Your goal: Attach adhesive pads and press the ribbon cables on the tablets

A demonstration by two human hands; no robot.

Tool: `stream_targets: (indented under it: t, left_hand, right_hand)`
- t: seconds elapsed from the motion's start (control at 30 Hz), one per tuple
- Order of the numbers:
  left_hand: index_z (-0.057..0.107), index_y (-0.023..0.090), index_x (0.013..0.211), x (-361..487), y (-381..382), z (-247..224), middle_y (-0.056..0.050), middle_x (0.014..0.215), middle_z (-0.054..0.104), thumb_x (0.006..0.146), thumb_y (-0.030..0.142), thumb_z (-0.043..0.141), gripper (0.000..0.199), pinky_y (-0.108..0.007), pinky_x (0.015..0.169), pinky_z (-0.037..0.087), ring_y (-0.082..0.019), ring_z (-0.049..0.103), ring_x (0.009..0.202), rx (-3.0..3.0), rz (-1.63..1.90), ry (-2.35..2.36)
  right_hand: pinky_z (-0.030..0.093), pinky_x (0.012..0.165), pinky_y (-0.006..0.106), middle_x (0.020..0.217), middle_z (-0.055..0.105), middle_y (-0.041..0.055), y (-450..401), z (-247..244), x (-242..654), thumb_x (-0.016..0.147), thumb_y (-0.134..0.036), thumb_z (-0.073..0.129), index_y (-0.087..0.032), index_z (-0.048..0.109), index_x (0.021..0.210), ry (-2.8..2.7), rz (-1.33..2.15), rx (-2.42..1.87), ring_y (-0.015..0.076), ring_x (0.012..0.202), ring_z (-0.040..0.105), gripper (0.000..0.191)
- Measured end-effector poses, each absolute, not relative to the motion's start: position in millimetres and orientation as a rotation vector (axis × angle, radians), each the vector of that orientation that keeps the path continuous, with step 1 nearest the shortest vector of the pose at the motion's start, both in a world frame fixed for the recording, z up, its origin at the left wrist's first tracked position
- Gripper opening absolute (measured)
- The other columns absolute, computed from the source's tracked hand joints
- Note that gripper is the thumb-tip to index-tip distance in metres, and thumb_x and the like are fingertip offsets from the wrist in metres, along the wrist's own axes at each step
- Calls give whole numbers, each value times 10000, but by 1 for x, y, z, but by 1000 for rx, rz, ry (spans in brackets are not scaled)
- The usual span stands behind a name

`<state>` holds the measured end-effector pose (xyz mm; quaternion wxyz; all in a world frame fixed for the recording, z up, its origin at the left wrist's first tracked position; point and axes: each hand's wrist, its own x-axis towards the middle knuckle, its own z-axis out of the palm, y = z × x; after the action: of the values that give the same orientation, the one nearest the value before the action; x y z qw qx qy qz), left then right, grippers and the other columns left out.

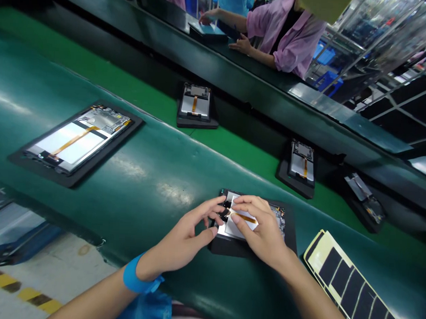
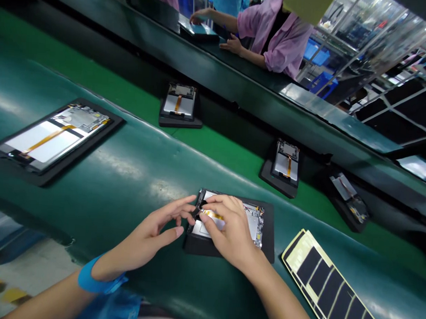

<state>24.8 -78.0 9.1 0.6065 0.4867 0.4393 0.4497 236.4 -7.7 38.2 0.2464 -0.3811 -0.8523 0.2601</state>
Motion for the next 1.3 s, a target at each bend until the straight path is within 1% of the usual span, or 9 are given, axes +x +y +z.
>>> stream_targets:
  t: [0.17, 0.33, 0.53, 0.67, 0.8, 0.93, 1.07, 1.17, 1.3]
  left_hand:
    - [434, 280, 1521, 27, -81, 14, -83, 1284, 643, 941, 206, 559, 598, -374, 915, 448, -208, 619, 1058, 1163, 1023, 999]
    - [363, 245, 1551, 27, -80, 15, -130, 1364, 612, 947, 280, 611, 654, -390, 933, 451, -207, 636, 1018, 869, 1009, 844]
    - [342, 178, 1561, 27, -75, 24, -195, 1360, 643, 913, 324, 678, 744, -330, 764, 415, -191, 651, 887, 570, 988, 759]
    - [358, 171, 1552, 27, -74, 24, -200, 1316, 670, 878, 282, 692, 761, -326, 725, 409, -197, 658, 874, 509, 990, 780]
    - [435, 186, 1503, 22, -76, 12, -198, 1346, 654, 861, 243, 654, 681, -321, 695, 430, -212, 684, 892, 515, 1005, 820]
    - [585, 219, 1378, 13, -81, 0, -142, 1329, 668, 939, 282, 575, 444, -348, 771, 511, -211, 688, 932, 893, 1038, 1052]
    - [659, 240, 1293, 12, -87, -10, -114, 1384, 627, 978, 224, 512, 348, -476, 1046, 473, -278, 594, 1240, 1621, 1072, 1422]
    - [675, 229, 1264, 17, -90, -14, -146, 1479, 541, 968, 158, 495, 354, -540, 1050, 451, -350, 477, 1382, 2049, 954, 1537]
    - [671, 234, 1285, 21, -90, -16, -184, 1532, 470, 954, 123, 497, 390, -587, 1021, 440, -412, 379, 1452, 2281, 752, 1552]
  right_hand:
    - [456, 879, 395, 1051, 738, 22, -8, 36, 226, 955, -239, 678, -261, 687, 956, -2303, 674, -1027, 211, 985, 678, 24]
    - [438, 909, 413, 980, 733, 14, -9, 35, 228, 959, -186, 668, -253, 658, 929, -2322, 464, -917, 196, 930, 671, 73]
    - [406, 1008, 466, 926, 734, 6, -14, 26, 234, 957, -168, 653, -254, 644, 931, -2289, 186, -870, 211, 958, 686, 91]
    - [431, 992, 479, 893, 725, 4, -15, 33, 235, 957, -176, 636, -274, 639, 924, -2225, 185, -921, 213, 905, 694, 104]
    - [441, 979, 500, 943, 714, 32, -8, 42, 242, 971, -238, 620, -278, 649, 906, -2193, 276, -1048, 231, 916, 681, 81]
    - [474, 920, 446, 1115, 693, 61, 2, 37, 249, 987, -315, 612, -264, 681, 876, -2343, 679, -1155, 244, 1048, 650, 140]
    - [451, 953, 448, 1191, 663, 70, 5, 24, 249, 1006, -267, 574, -254, 690, 896, -2528, 868, -1126, 254, 1156, 597, 160]
    - [439, 947, 448, 1212, 649, 75, 6, 18, 244, 999, -250, 587, -247, 686, 916, -2633, 827, -1110, 260, 1164, 572, 130]
    - [437, 912, 439, 1217, 644, 77, 8, 17, 238, 1004, -242, 581, -240, 676, 920, -2685, 784, -1104, 261, 1138, 566, 127]
